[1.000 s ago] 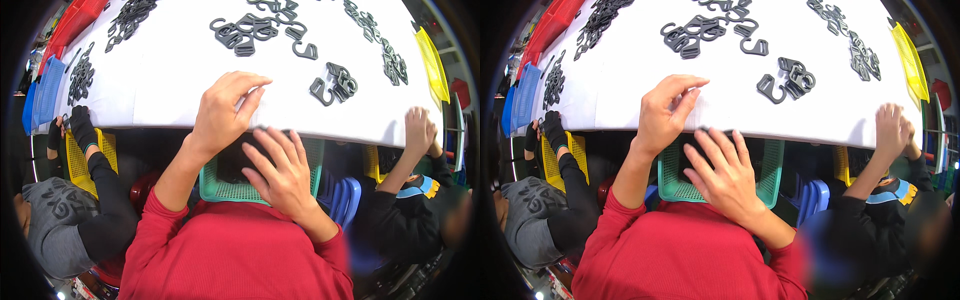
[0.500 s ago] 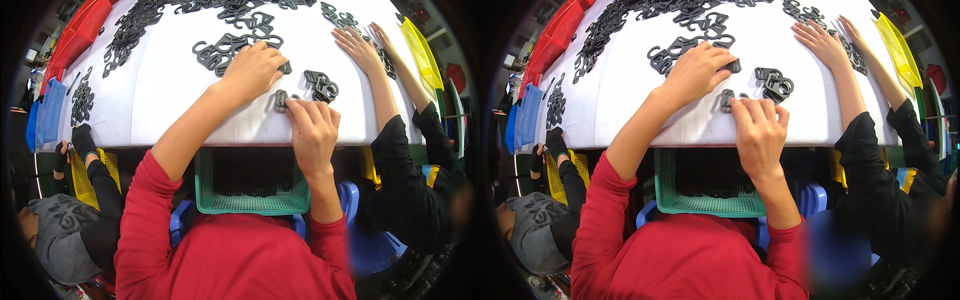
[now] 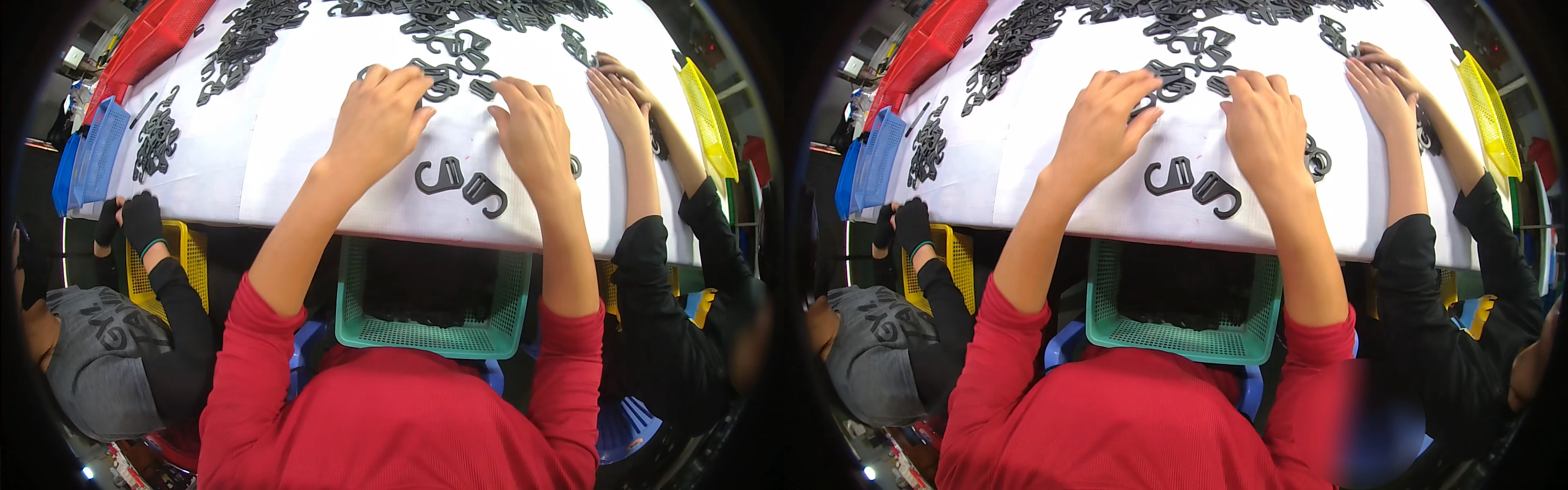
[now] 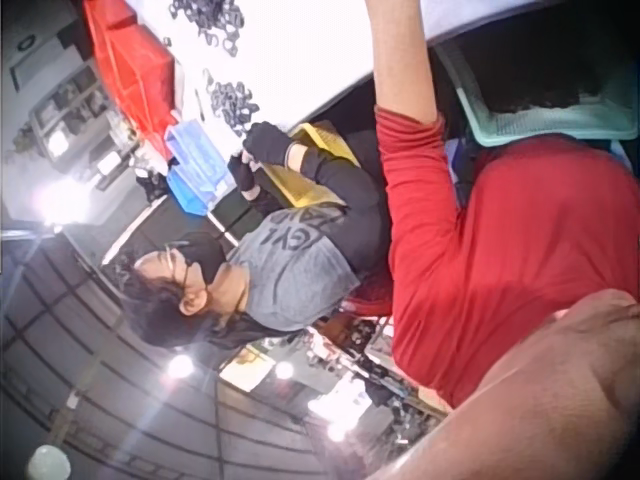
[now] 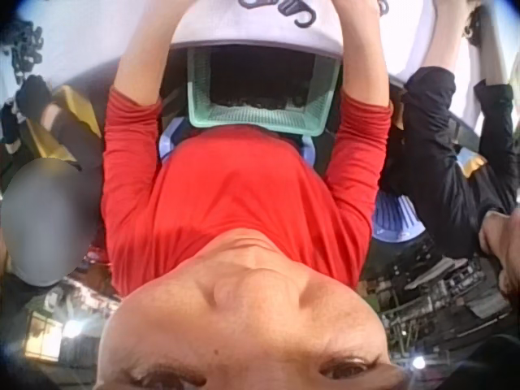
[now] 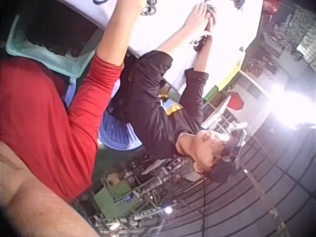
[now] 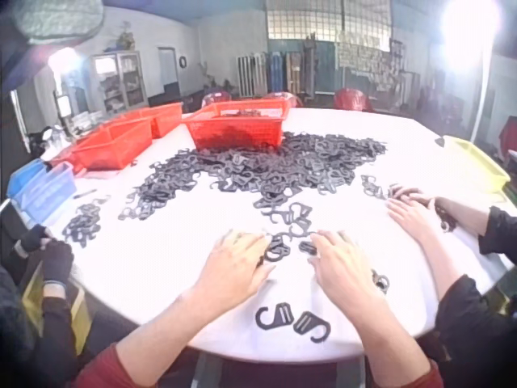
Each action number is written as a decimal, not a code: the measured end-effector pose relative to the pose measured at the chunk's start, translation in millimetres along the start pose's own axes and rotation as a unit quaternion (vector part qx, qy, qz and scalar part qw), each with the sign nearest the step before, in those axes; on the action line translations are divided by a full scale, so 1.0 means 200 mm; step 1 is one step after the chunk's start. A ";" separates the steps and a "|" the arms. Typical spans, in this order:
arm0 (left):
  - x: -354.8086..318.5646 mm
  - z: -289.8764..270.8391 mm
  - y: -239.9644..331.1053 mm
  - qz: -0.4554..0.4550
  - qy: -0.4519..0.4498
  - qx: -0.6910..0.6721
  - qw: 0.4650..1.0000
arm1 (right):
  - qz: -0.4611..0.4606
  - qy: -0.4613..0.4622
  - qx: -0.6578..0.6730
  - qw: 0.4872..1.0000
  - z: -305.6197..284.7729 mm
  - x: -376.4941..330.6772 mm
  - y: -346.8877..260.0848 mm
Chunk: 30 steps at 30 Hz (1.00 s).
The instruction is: The person pours black plastic hooks from a green basket onto a white table, then repeatedly picks up individual hooks and places them into the basket. Other people at the table are also handling hooks.
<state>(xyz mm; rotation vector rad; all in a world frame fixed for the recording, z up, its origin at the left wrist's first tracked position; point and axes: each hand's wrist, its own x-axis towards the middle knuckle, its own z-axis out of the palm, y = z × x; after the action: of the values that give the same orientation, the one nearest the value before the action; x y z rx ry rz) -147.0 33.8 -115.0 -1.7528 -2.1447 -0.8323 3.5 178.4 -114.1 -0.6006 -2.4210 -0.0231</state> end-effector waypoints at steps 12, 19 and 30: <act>0.10 0.02 0.05 -0.151 -0.094 -0.269 0.946 | 0.237 -0.140 0.152 0.949 -0.18 0.04 0.03; 0.19 0.08 0.05 -0.076 -0.015 -0.107 0.991 | 0.033 -0.146 0.051 0.987 0.01 0.18 0.19; 0.25 0.04 -0.21 -0.108 -0.115 -0.039 0.987 | -0.017 -0.173 0.060 0.983 0.03 0.20 0.08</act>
<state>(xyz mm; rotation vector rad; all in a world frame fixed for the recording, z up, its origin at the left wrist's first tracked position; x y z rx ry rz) -198.7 74.3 -106.4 -1.7516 -2.5206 -0.8080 -21.7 210.2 -97.3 -0.5445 -2.7436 0.2282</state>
